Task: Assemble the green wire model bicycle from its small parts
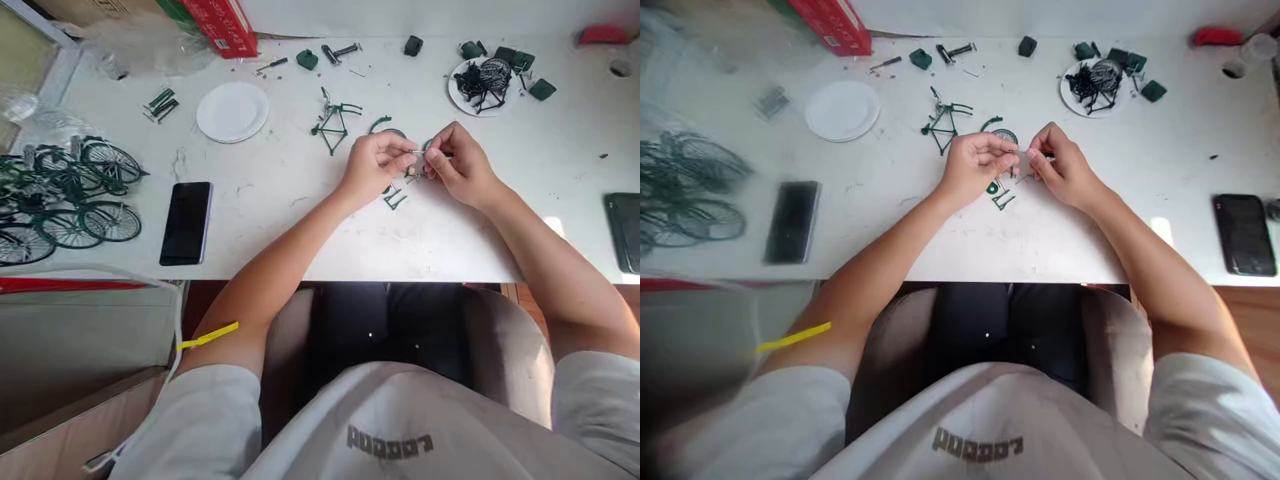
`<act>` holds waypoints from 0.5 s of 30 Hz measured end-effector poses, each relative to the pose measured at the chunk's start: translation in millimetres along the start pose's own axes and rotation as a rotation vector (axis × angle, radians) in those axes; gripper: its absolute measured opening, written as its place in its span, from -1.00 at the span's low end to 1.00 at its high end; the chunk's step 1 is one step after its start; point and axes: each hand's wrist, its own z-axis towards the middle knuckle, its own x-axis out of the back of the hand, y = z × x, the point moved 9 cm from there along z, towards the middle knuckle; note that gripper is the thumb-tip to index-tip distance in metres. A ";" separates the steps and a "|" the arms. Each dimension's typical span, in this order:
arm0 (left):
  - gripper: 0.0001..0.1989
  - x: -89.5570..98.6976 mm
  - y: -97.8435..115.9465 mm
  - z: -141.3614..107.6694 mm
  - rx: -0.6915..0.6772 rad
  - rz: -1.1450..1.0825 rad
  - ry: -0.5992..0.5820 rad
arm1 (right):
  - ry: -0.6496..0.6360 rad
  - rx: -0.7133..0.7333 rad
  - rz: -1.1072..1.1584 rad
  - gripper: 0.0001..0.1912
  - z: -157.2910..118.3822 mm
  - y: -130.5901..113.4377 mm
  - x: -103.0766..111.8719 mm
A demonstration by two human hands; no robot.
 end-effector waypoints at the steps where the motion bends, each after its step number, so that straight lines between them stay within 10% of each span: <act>1: -0.77 0.6 0.7 -0.2 -0.005 0.008 0.007 | 0.017 -0.007 0.000 -0.41 -0.1 0.3 0.3; 15: -0.73 -0.4 -12.0 1.5 -0.041 0.010 0.052 | -0.016 -0.041 0.036 -0.33 -0.4 2.7 -5.3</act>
